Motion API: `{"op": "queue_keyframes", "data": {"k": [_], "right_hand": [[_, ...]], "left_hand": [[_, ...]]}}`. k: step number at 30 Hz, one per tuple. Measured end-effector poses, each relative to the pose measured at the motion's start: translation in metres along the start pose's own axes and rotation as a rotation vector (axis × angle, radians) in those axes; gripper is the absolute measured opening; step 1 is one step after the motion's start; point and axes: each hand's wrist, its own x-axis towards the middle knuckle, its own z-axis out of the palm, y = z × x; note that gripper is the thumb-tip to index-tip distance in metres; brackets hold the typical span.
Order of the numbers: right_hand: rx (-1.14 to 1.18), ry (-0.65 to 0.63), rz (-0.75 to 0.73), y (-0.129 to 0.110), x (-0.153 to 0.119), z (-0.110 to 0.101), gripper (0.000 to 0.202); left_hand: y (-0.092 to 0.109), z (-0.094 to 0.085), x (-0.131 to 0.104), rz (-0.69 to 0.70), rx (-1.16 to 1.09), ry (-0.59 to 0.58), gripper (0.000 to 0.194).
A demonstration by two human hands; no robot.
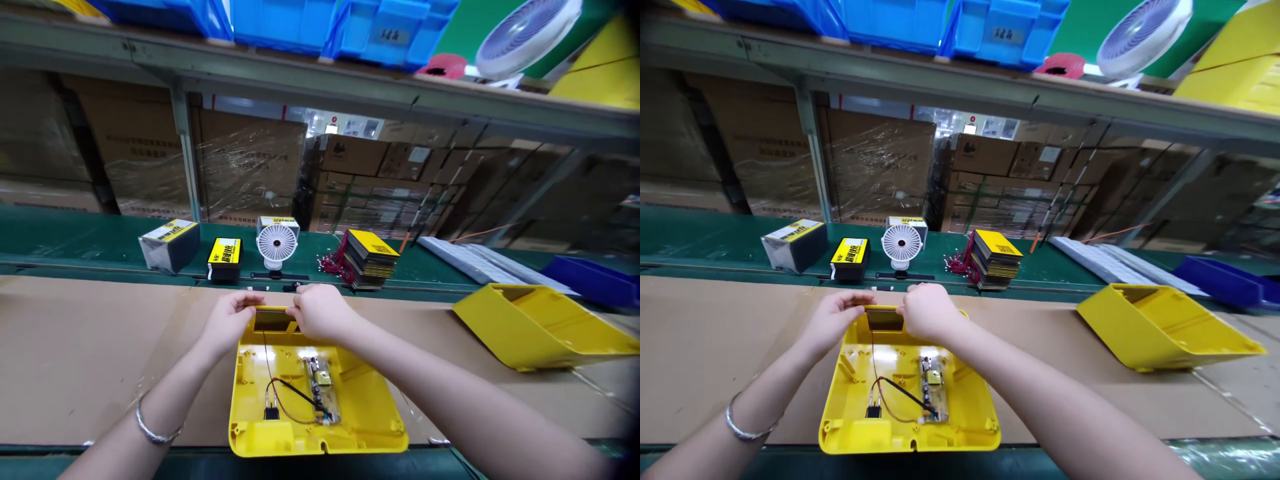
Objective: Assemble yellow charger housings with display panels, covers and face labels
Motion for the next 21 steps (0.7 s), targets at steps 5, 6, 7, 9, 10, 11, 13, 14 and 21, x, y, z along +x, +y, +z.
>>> {"op": "queue_keyframes", "data": {"k": [5,6,7,9,10,11,13,14,21], "right_hand": [[-0.029,0.025,-0.012,-0.009,-0.001,0.002,0.025],[-0.034,0.031,-0.018,-0.011,-0.001,0.000,0.023],[-0.039,0.041,-0.026,-0.013,-0.002,-0.002,0.021],[-0.037,0.082,-0.070,-0.020,-0.005,-0.007,0.024],[-0.023,0.104,-0.096,-0.025,-0.007,-0.008,0.029],[0.001,0.117,-0.109,-0.031,-0.008,-0.009,0.034],[0.062,0.091,-0.082,-0.043,-0.008,-0.007,0.045],[0.089,0.058,-0.053,-0.049,-0.007,-0.005,0.048],[0.145,-0.024,-0.164,-0.064,0.009,0.010,0.020]], "left_hand": [[0.012,-0.003,0.005,-0.083,0.038,-0.034,0.031],[0.013,-0.004,0.006,-0.096,0.066,-0.037,0.031],[0.014,-0.005,0.006,-0.109,0.099,-0.042,0.030],[0.014,-0.009,0.009,-0.129,0.178,-0.061,0.027],[0.014,-0.011,0.011,-0.135,0.224,-0.079,0.024],[0.015,-0.014,0.013,-0.136,0.272,-0.102,0.021],[0.016,-0.020,0.019,-0.122,0.367,-0.165,0.017],[0.018,-0.023,0.023,-0.110,0.411,-0.201,0.016],[0.028,-0.027,0.044,-0.087,0.681,-0.354,0.010]]}}
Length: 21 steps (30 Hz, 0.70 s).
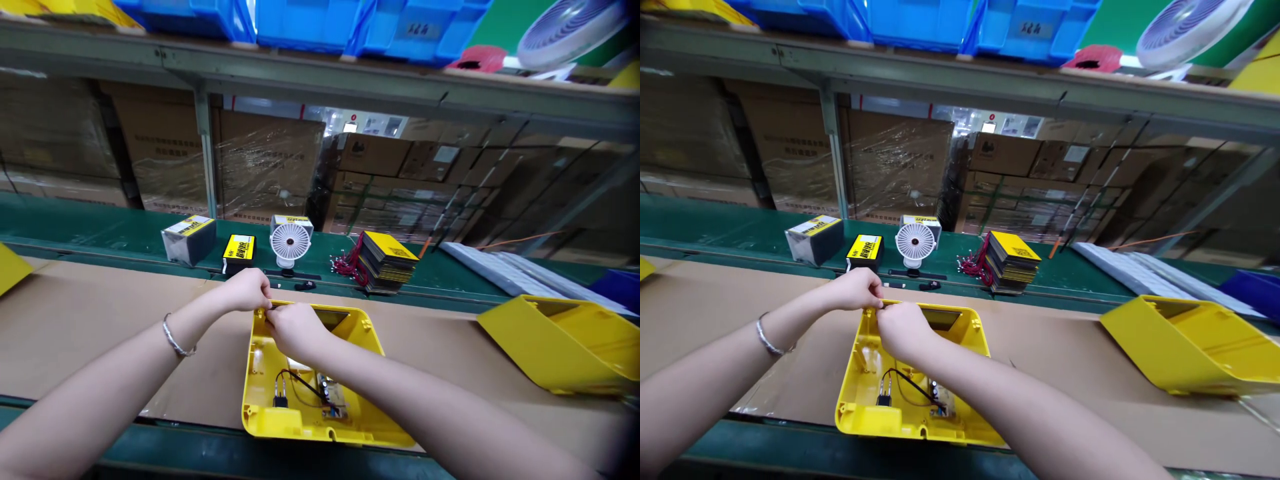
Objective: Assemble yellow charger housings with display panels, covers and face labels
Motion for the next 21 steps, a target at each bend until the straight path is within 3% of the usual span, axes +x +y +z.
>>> {"op": "queue_keyframes", "data": {"k": [4,7,11,16,21], "right_hand": [[0.023,-0.049,-0.136,0.016,-0.010,-0.007,0.040],[0.069,-0.103,-0.129,0.037,-0.027,-0.015,0.043],[0.240,-0.016,-0.035,0.064,-0.054,-0.023,0.026],[0.237,0.286,0.152,0.090,-0.082,-0.011,0.026],[0.119,0.192,0.350,0.101,-0.097,-0.003,0.018]], "left_hand": [[0.010,-0.002,0.002,-0.007,0.094,-0.056,0.011],[0.016,-0.003,0.004,-0.006,0.136,-0.069,0.013],[0.012,0.005,0.009,-0.026,0.121,-0.080,0.016],[-0.001,0.023,0.011,-0.035,0.029,-0.026,0.014],[0.017,0.017,-0.015,0.059,-0.054,0.128,0.016]]}}
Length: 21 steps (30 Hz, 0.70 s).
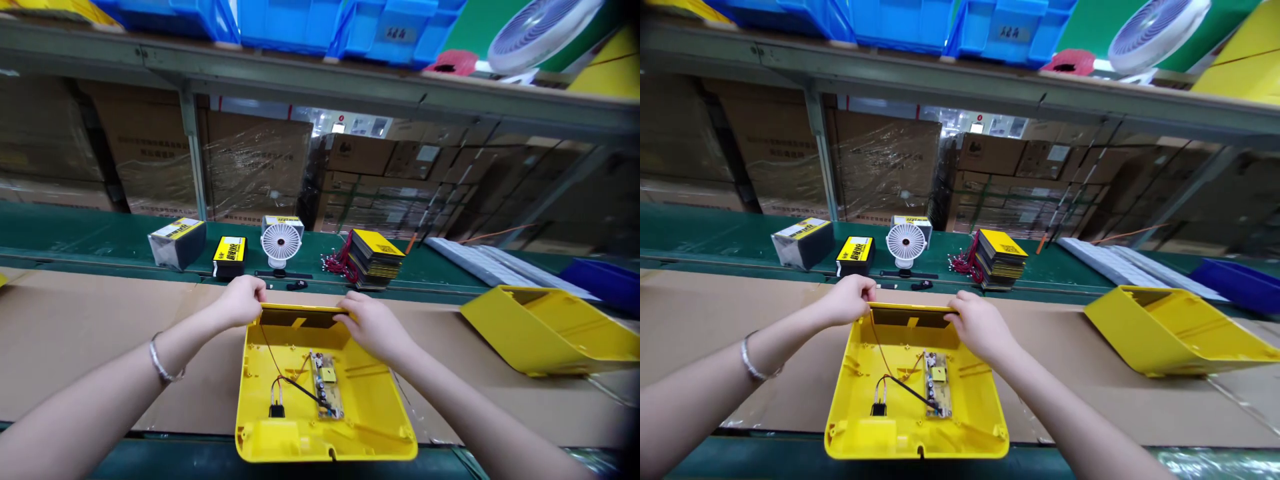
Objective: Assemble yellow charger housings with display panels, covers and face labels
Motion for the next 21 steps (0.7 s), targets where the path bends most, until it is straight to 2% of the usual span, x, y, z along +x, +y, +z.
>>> {"op": "queue_keyframes", "data": {"k": [2,4,7,10,12,15,17,18,19,21], "right_hand": [[-0.023,0.076,-0.021,-0.001,-0.007,-0.010,0.020],[-0.054,0.221,-0.095,-0.005,-0.016,-0.021,0.020],[-0.095,0.404,-0.274,-0.011,-0.034,-0.026,0.021],[-0.054,0.399,-0.429,-0.016,-0.049,-0.020,0.028],[0.034,0.320,-0.451,-0.017,-0.054,-0.017,0.027],[0.214,0.120,-0.353,-0.017,-0.050,-0.022,0.022],[0.341,0.026,-0.207,-0.015,-0.040,-0.025,0.023],[0.392,0.018,-0.110,-0.014,-0.032,-0.024,0.025],[0.435,0.040,-0.003,-0.014,-0.024,-0.021,0.027],[0.535,0.090,0.211,-0.012,-0.007,-0.011,0.036]], "left_hand": [[0.014,-0.011,-0.019,0.054,-0.014,0.072,0.021],[0.023,-0.019,-0.041,0.129,0.020,0.157,0.021],[0.022,-0.016,-0.072,0.358,0.254,0.289,0.018],[0.005,-0.001,-0.089,0.482,0.403,0.281,0.021],[-0.006,0.005,-0.093,0.440,0.355,0.210,0.034],[-0.010,-0.001,-0.092,0.300,0.175,0.042,0.055],[-0.006,-0.009,-0.084,0.243,0.042,-0.115,0.058],[-0.003,-0.011,-0.077,0.221,-0.022,-0.156,0.059],[0.000,-0.012,-0.069,0.180,-0.099,-0.144,0.060],[0.003,-0.007,-0.046,0.035,-0.267,0.007,0.058]]}}
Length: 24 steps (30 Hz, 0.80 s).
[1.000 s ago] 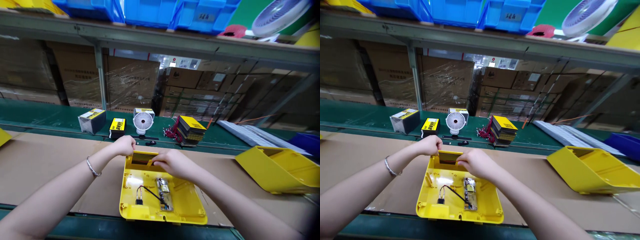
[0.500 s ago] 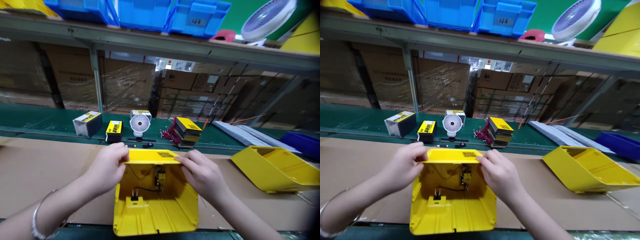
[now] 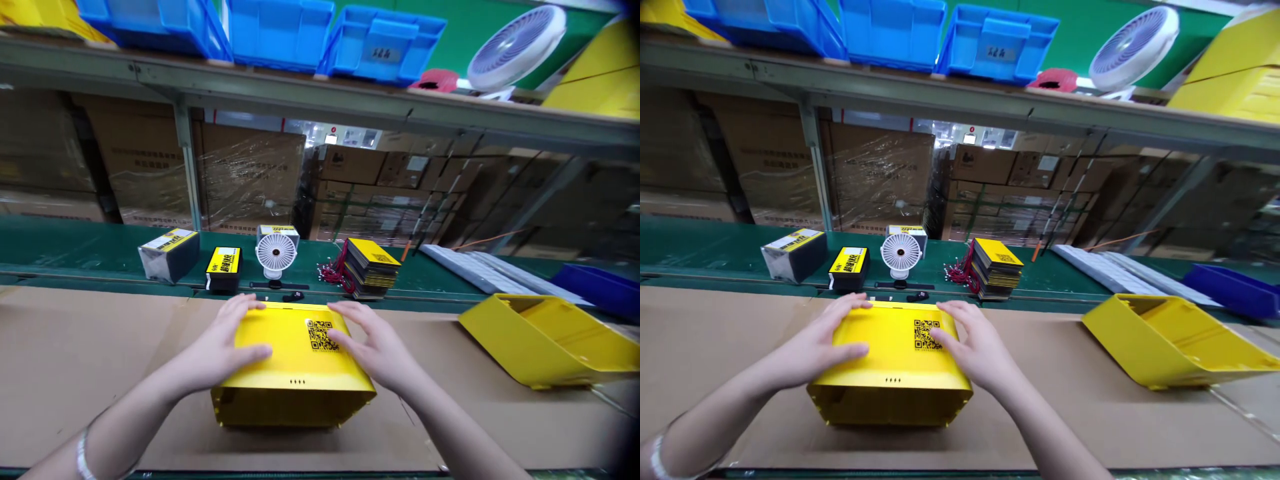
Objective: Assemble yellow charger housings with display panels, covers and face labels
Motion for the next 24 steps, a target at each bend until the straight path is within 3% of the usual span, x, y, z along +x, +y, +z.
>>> {"op": "queue_keyframes", "data": {"k": [1,3,6,9,14,19,24], "right_hand": [[0.085,0.002,0.090,0.002,0.007,0.006,0.040],[0.348,-0.097,0.234,0.006,0.017,0.018,0.040],[0.753,-0.260,0.341,0.009,0.019,0.026,0.036],[0.957,-0.270,0.350,0.009,0.015,0.027,0.037],[0.920,-0.228,0.354,0.011,0.021,0.030,0.025],[0.893,-0.193,0.351,0.015,0.030,0.034,0.021],[0.970,-0.216,0.328,0.021,0.028,0.037,0.026]], "left_hand": [[-0.002,0.004,0.011,-0.080,-0.090,0.108,0.053],[-0.010,0.013,0.030,-0.187,-0.207,0.177,0.042],[-0.021,0.019,0.040,-0.231,-0.323,0.115,0.032],[-0.023,0.018,0.035,-0.244,-0.393,0.071,0.028],[-0.018,0.016,0.033,-0.260,-0.282,0.118,0.022],[-0.020,0.015,0.040,-0.160,-0.118,0.143,0.021],[-0.044,-0.001,0.076,-0.037,0.006,0.112,0.039]]}}
